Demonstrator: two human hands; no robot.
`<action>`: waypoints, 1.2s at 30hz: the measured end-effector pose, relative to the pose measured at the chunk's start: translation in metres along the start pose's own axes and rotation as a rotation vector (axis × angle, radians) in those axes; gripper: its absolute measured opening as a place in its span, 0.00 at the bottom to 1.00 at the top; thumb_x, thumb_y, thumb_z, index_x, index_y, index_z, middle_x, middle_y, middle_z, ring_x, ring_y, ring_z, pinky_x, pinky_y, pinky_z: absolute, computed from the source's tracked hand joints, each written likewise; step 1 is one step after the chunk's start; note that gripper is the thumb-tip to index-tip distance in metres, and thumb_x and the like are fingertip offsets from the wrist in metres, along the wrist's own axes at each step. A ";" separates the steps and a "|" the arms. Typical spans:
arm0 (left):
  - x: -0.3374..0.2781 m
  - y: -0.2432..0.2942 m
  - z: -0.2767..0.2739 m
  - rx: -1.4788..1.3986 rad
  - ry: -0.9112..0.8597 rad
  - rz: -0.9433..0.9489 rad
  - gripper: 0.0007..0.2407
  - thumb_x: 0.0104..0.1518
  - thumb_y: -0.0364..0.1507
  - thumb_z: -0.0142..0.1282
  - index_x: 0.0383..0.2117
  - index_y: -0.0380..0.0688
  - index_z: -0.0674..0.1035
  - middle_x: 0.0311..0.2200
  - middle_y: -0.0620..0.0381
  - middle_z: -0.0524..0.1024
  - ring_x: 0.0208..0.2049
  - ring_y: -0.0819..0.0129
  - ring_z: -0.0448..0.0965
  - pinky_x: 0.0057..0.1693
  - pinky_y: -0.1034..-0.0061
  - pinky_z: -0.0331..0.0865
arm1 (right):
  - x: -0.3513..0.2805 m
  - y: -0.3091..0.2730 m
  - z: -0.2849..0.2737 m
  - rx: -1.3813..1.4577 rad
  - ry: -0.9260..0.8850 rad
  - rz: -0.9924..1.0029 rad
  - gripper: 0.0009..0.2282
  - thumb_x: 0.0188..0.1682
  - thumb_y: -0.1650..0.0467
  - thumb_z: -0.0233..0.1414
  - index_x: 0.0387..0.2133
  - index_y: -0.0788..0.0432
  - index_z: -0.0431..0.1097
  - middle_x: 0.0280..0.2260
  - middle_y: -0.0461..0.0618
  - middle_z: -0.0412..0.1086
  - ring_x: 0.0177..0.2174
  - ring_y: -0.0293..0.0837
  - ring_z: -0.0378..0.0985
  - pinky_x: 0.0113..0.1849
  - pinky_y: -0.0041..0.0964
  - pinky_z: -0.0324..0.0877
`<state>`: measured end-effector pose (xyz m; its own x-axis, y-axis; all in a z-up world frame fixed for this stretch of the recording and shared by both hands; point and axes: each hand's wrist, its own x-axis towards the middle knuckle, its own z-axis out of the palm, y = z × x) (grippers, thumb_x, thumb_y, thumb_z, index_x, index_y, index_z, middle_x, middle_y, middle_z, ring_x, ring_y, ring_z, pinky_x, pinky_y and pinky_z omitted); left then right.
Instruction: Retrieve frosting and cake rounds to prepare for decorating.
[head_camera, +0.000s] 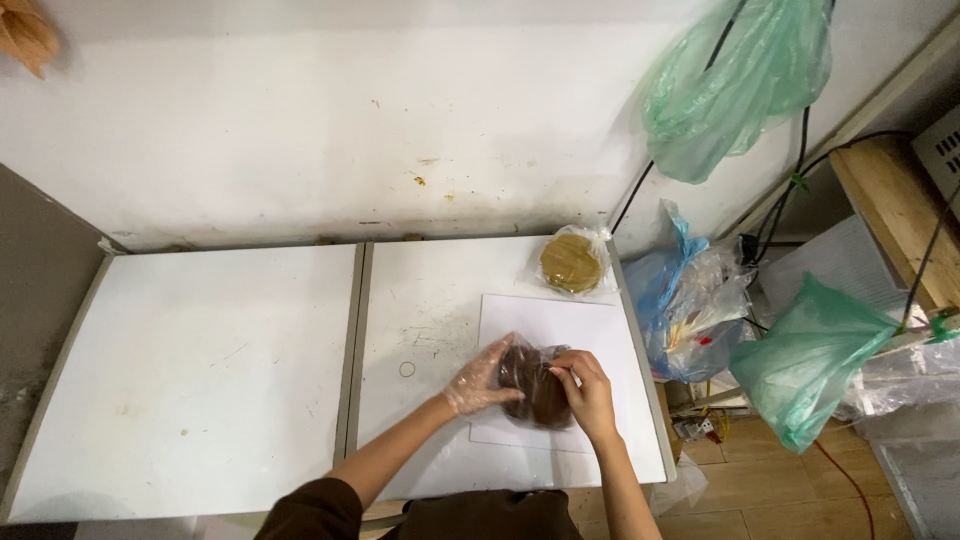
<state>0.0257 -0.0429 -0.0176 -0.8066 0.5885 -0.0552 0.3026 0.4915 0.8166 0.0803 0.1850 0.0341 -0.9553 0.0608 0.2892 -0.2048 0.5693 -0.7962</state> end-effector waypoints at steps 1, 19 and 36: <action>-0.002 -0.003 0.010 -0.001 0.000 -0.002 0.52 0.40 0.51 0.65 0.73 0.55 0.46 0.73 0.50 0.50 0.73 0.53 0.50 0.73 0.58 0.47 | -0.002 0.004 0.003 0.001 -0.002 0.001 0.04 0.46 0.76 0.59 0.34 0.63 0.75 0.37 0.52 0.76 0.40 0.48 0.79 0.43 0.39 0.75; 0.021 -0.042 0.092 -0.504 0.271 -0.415 0.44 0.43 0.32 0.70 0.70 0.60 0.55 0.68 0.44 0.57 0.65 0.45 0.62 0.64 0.54 0.62 | -0.038 0.069 -0.001 0.193 0.182 0.483 0.40 0.46 0.51 0.52 0.68 0.59 0.51 0.67 0.62 0.54 0.64 0.58 0.59 0.62 0.49 0.55; -0.020 -0.016 0.018 -0.550 0.246 -0.422 0.35 0.49 0.30 0.64 0.67 0.57 0.61 0.63 0.50 0.69 0.64 0.53 0.67 0.64 0.54 0.68 | -0.037 0.072 -0.008 0.249 0.104 0.625 0.36 0.45 0.56 0.56 0.66 0.57 0.55 0.53 0.72 0.69 0.49 0.60 0.78 0.49 0.49 0.74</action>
<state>0.0460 -0.0504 -0.0403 -0.9084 0.2277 -0.3506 -0.3048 0.2132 0.9283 0.1026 0.2302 -0.0301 -0.8870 0.4029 -0.2256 0.3247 0.1967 -0.9252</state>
